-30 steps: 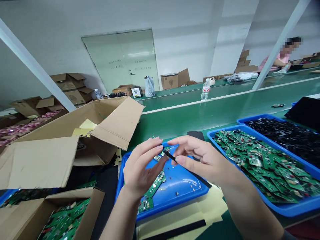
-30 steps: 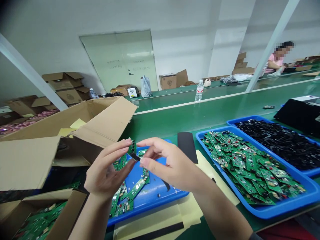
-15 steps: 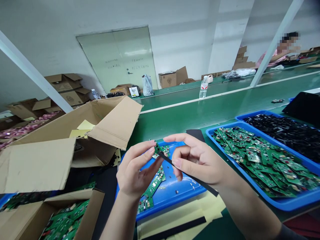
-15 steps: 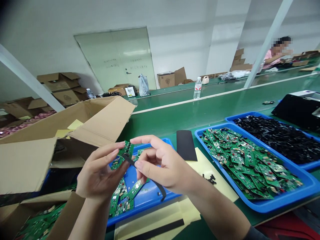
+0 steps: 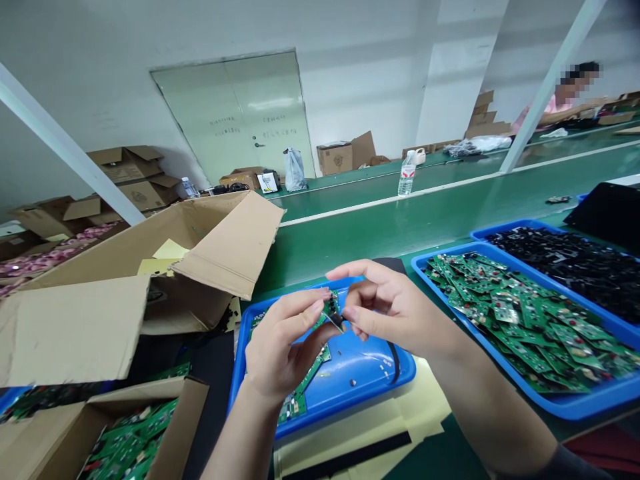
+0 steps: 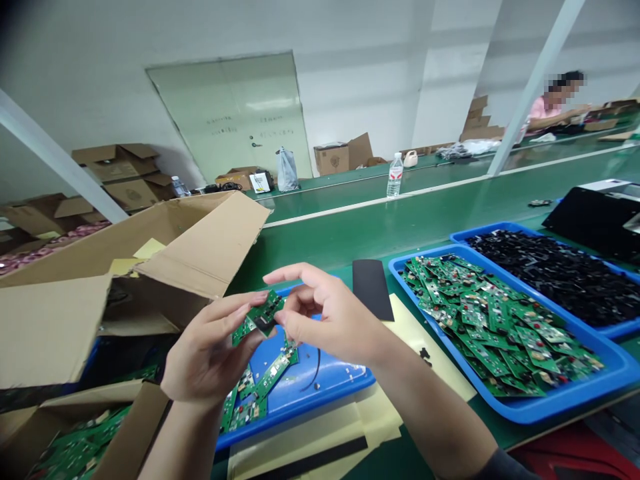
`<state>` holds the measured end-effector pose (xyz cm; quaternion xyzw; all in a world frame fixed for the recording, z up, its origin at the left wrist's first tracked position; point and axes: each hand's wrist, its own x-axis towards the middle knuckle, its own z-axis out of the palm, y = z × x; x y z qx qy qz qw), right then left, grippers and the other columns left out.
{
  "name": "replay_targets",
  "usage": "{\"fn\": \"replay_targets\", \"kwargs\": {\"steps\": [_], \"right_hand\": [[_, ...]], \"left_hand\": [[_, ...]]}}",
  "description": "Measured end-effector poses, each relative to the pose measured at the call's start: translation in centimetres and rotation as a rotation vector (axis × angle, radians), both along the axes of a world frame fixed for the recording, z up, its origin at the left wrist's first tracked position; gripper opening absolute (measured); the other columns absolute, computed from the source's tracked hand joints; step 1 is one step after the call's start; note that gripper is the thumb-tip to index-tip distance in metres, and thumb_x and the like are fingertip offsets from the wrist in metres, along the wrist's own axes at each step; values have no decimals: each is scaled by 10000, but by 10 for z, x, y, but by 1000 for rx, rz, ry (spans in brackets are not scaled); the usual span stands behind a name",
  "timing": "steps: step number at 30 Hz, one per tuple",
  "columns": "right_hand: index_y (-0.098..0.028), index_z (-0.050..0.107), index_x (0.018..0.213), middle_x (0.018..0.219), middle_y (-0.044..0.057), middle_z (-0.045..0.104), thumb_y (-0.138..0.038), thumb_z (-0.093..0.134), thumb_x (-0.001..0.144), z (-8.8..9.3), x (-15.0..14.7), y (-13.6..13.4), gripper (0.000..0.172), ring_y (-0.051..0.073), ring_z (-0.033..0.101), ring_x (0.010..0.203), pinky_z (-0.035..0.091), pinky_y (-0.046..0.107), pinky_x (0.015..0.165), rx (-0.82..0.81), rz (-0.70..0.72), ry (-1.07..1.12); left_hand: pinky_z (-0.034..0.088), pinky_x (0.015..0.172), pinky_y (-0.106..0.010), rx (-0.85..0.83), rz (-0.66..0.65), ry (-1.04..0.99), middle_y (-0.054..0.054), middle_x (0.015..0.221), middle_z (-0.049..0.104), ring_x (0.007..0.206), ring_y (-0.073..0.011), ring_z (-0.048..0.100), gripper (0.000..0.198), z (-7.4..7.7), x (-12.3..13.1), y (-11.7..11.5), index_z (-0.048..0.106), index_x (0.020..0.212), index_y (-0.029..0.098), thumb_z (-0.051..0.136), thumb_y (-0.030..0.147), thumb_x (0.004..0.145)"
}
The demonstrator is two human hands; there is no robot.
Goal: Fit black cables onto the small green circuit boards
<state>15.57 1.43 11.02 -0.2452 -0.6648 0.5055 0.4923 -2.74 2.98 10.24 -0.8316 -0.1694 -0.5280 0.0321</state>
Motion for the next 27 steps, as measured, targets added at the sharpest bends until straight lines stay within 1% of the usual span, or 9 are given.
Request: {"fn": "replay_targets", "kwargs": {"steps": [4,7,9,12,16,18,21,24,27], "right_hand": [[-178,508,1160,715,-36,607,-116,544,845,-1,0,-3,323,85,598,659,496,188,615,251,-204,-132],[-198,551,1130,806,-13,660,-140,536,875,-2,0,-5,262,94,629,729,515,194,677,407,-297,-181],[-203,592,1073,879,8,685,-159,546,880,-2,0,-8,203,111,648,799,522,206,722,471,-340,-184],[-193,625,983,922,28,699,-168,571,867,0,-1,-11,130,143,656,874,522,234,772,503,-391,-198],[-182,614,920,827,16,698,-142,558,854,0,-5,-11,96,130,654,749,522,230,709,485,-512,-215],[-178,599,909,793,7,688,-135,556,845,0,-6,-10,88,120,643,706,515,214,660,468,-551,-229],[-180,585,830,716,-3,656,-125,538,847,0,-7,-9,74,114,610,642,486,213,613,531,-625,-306],[-175,577,735,666,12,634,-109,511,859,-1,-10,-9,154,126,579,610,459,236,603,665,-714,-407],[-162,589,702,650,39,633,-100,490,876,-4,-16,-8,210,146,551,592,438,265,589,785,-807,-502]], "left_hand": [[591,788,-290,-31,-34,-29,-51,1046,695,956,-156,678,458,-7,1,2,531,1210,262,665,115,798],[587,802,-297,-109,-98,-126,-48,1086,686,974,-169,671,543,-11,4,1,535,1240,273,688,80,756],[586,791,-259,-239,-177,-252,-39,1087,686,979,-163,670,523,-11,9,-3,566,1222,273,685,71,754],[571,763,-172,-558,-246,-396,-27,1042,714,955,-137,682,390,-7,17,-11,624,1168,267,644,106,813],[533,864,-177,-803,-264,-473,-27,1178,684,1081,-159,638,328,-6,23,-18,641,1168,297,615,192,859],[499,952,-241,-854,-253,-467,-31,1240,650,1156,-192,594,317,-10,22,-19,638,1177,303,598,227,873],[484,983,-318,-881,-196,-422,-56,1263,632,1128,-224,611,322,-15,22,-18,624,1206,283,572,268,888],[532,893,-316,-873,-109,-424,-83,1244,641,1035,-231,655,330,-16,23,-18,628,1206,238,557,312,893],[559,744,-247,-856,-43,-424,-69,1165,685,900,-189,689,303,-16,25,-17,653,1165,236,554,326,893]]}}
